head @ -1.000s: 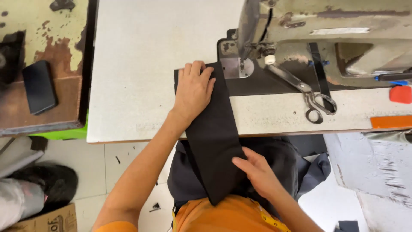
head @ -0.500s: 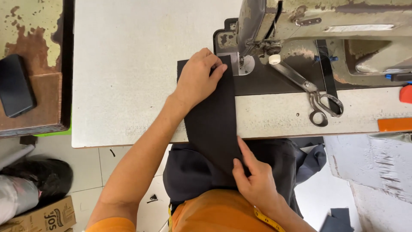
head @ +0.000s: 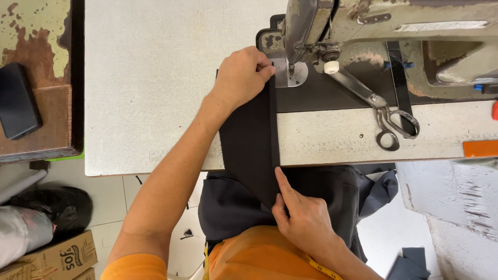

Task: Measuring, marking with chalk, and cutting long strips of black fabric at a workbench in a sewing factory.

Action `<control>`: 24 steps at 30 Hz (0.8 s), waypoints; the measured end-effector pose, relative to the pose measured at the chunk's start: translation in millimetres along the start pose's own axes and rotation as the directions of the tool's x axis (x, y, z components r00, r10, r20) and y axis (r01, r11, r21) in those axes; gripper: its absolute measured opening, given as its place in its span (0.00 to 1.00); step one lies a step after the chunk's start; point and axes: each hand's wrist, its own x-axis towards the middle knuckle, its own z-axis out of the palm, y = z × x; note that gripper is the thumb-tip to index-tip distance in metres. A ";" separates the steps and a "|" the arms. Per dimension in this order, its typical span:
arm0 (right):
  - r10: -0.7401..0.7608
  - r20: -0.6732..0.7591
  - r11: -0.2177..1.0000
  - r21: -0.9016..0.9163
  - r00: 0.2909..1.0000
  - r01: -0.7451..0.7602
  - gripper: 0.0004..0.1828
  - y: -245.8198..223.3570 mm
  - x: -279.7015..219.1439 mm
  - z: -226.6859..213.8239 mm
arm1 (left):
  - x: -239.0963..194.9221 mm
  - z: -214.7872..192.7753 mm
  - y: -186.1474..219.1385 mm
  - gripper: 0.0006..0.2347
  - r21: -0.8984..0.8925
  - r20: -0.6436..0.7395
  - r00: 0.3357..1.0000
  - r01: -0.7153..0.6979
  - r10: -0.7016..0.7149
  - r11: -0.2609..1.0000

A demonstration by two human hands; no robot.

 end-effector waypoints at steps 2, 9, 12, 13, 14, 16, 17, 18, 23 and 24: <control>0.013 -0.010 0.999 -0.031 1.000 -0.014 0.29 -0.5 -1.4 -1.2 | 2.2 3.6 -4.6 0.15 -0.059 -0.047 0.996 -0.073 0.070 0.996; 0.001 -0.028 0.998 -0.060 1.000 -0.003 0.28 -2.7 -1.2 0.6 | 1.6 15.5 -15.9 0.01 -0.102 -0.152 0.979 -0.153 0.136 0.983; -0.016 -0.031 0.999 -0.044 0.999 0.014 0.28 -3.3 -0.7 0.6 | -0.5 16.6 -18.3 0.02 -0.106 -0.185 0.966 -0.203 0.181 0.973; -0.012 -0.025 0.999 -0.053 1.000 0.011 0.28 -2.7 -0.8 1.2 | -0.8 17.4 -19.1 0.02 -0.101 -0.200 0.957 -0.234 0.211 0.967; -0.009 -0.020 0.998 -0.061 1.000 0.008 0.28 -2.2 -1.0 1.7 | -1.1 18.1 -19.9 0.02 -0.095 -0.215 0.947 -0.265 0.240 0.960; -0.017 -0.019 0.998 -0.067 1.000 0.016 0.28 -1.8 -0.5 2.3 | -10.6 17.2 -12.6 0.04 -0.052 -0.254 0.920 -0.321 0.299 0.945; -0.025 -0.022 0.997 -0.073 0.999 0.023 0.28 -1.4 0.3 2.9 | -14.9 16.3 -8.9 0.08 -0.004 -0.289 0.887 -0.377 0.360 0.926; -0.026 -0.022 0.997 -0.074 0.999 0.025 0.28 0.6 -0.6 2.5 | -17.1 20.1 -11.9 0.08 -0.004 -0.290 0.887 -0.377 0.360 0.926; -0.004 0.107 0.999 0.054 0.994 -0.002 0.15 9.4 27.8 -29.5 | -51.1 15.8 -6.0 0.12 0.491 -0.262 0.789 -0.386 0.555 0.781; -0.004 0.103 0.999 0.050 0.995 -0.001 0.15 22.0 45.2 -32.7 | -58.1 18.0 -4.2 0.12 0.491 -0.264 0.786 -0.389 0.559 0.779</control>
